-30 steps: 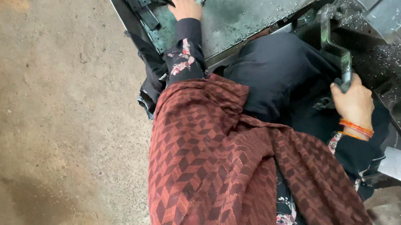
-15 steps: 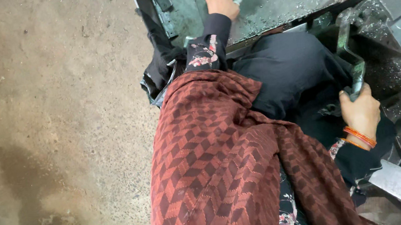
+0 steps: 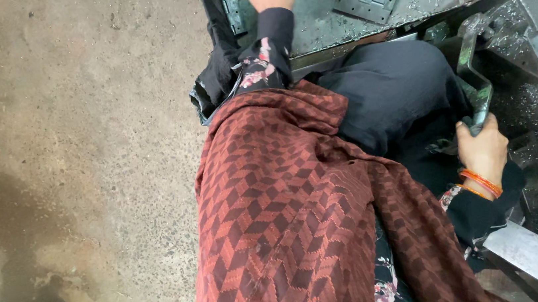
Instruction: The person repeatedly picks up small metal brackets from a bin, places them on a grinding machine, and uses a handheld tool to press them against the grinding surface. The person then removes the processed parts and places them back into the bin. The task is performed continuously throughout the clip.
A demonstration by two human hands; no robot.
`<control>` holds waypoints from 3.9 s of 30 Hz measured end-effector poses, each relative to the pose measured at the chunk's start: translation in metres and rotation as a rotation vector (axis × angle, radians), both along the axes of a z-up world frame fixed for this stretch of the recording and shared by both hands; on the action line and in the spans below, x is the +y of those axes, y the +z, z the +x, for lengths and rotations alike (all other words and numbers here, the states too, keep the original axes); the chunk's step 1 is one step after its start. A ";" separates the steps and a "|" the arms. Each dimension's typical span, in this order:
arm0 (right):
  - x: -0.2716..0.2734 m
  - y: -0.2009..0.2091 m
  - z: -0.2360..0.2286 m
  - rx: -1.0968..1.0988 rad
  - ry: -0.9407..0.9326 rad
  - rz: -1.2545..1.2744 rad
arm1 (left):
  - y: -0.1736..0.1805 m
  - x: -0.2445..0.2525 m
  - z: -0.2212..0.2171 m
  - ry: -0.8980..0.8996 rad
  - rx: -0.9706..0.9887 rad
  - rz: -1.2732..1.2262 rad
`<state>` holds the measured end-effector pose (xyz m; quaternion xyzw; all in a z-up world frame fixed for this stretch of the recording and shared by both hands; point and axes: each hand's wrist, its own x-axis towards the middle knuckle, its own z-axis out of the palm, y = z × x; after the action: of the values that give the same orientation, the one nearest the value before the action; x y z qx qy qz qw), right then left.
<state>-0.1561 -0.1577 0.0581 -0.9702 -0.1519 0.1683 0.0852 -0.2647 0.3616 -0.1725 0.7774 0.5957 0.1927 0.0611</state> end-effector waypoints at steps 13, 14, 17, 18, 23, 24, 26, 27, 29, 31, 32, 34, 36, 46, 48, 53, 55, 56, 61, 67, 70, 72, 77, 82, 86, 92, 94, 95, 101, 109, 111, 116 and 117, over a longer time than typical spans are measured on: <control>0.002 -0.003 0.002 0.027 -0.010 -0.037 | 0.004 0.038 -0.043 0.147 -0.133 -0.119; 0.003 -0.004 0.003 0.016 -0.001 -0.045 | 0.008 0.036 -0.041 0.150 -0.148 -0.125; 0.002 -0.004 0.003 0.013 0.000 -0.067 | 0.014 0.012 -0.018 0.052 -0.090 -0.316; 0.003 -0.004 0.003 0.029 -0.015 -0.069 | 0.015 0.000 -0.006 0.013 -0.070 -0.306; 0.003 -0.004 0.003 0.019 -0.026 -0.077 | 0.001 -0.073 0.066 -0.220 -0.091 -0.382; 0.003 -0.004 0.003 0.026 -0.034 -0.082 | -0.002 -0.083 0.081 -0.342 -0.086 -0.349; 0.002 -0.003 0.002 0.039 -0.043 -0.092 | -0.008 -0.109 0.098 -0.547 -0.154 -0.349; 0.003 -0.003 0.003 0.040 -0.044 -0.088 | -0.009 -0.117 0.107 -0.633 -0.230 -0.373; 0.003 -0.004 0.002 0.041 -0.047 -0.074 | -0.009 -0.126 0.113 -0.707 -0.265 -0.328; 0.001 -0.005 0.001 0.041 -0.051 -0.054 | -0.008 -0.125 0.105 -0.679 -0.185 -0.187; 0.001 -0.005 0.003 0.041 -0.049 -0.049 | -0.007 -0.118 0.097 -0.652 -0.092 -0.135; 0.000 -0.006 0.003 0.044 -0.049 -0.038 | -0.006 -0.097 0.069 -0.561 0.032 -0.023; 0.000 -0.009 0.003 0.053 -0.051 -0.047 | -0.007 -0.068 0.039 -0.436 0.210 0.112; -0.005 -0.016 0.004 0.005 -0.029 -0.062 | -0.019 -0.029 -0.009 -0.753 0.241 -0.082; -0.006 -0.015 0.004 0.006 -0.040 -0.057 | -0.019 -0.028 -0.011 -0.757 0.016 -0.214; -0.005 -0.016 0.004 -0.001 -0.026 -0.062 | -0.019 -0.026 -0.010 -0.585 -0.277 -0.331; -0.006 -0.016 0.004 0.005 -0.044 -0.054 | -0.021 -0.032 -0.004 -0.569 -0.313 -0.330; -0.006 -0.016 0.006 0.001 -0.035 -0.050 | -0.021 -0.033 -0.004 -0.537 -0.289 -0.347; -0.006 -0.021 0.007 0.012 -0.076 -0.060 | 0.007 -0.039 0.022 -0.548 -0.305 -0.320; -0.006 -0.027 0.007 0.042 -0.104 -0.052 | 0.119 -0.085 0.093 -0.732 -0.509 -0.251; -0.005 -0.026 0.003 0.029 -0.111 -0.033 | 0.171 -0.135 0.140 -0.960 -0.673 -0.309; -0.003 -0.025 0.004 0.018 -0.112 -0.026 | 0.191 -0.178 0.171 -1.050 -0.829 -0.643; -0.006 -0.029 0.005 0.043 -0.113 -0.031 | 0.193 -0.288 0.250 -1.203 -0.837 -0.536; -0.010 -0.034 0.011 0.048 -0.117 -0.011 | 0.188 -0.336 0.260 -1.352 -0.480 -0.171; -0.009 -0.029 0.004 0.101 -0.136 0.013 | 0.206 -0.337 0.220 -1.427 -0.088 -0.086; 0.000 -0.003 0.015 0.130 -0.120 -0.061 | 0.213 -0.343 0.182 -1.608 0.150 0.237; 0.003 0.007 0.023 0.127 -0.110 -0.067 | 0.208 -0.345 0.188 -1.574 0.145 0.271; 0.003 0.011 0.023 0.128 -0.105 -0.073 | 0.204 -0.349 0.191 -1.558 0.142 0.283; 0.009 0.020 0.020 0.110 -0.107 -0.068 | 0.191 -0.346 0.220 -1.439 0.092 0.211; -0.004 -0.024 0.011 0.063 -0.130 -0.070 | 0.195 -0.336 0.227 -1.489 0.045 0.100; -0.007 -0.051 -0.008 -0.005 -0.160 0.013 | 0.194 -0.336 0.227 -1.488 0.043 0.095; -0.016 -0.106 -0.036 -0.130 -0.221 0.264 | 0.188 -0.341 0.233 -1.422 -0.148 0.243; -0.014 -0.113 -0.041 -0.100 -0.227 0.257 | 0.184 -0.339 0.228 -1.424 -0.105 0.225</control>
<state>-0.1975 -0.1714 -0.0549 -0.9694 -0.0658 0.0881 0.2195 -0.0363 0.0227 0.0118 0.9682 -0.0825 0.2034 0.1197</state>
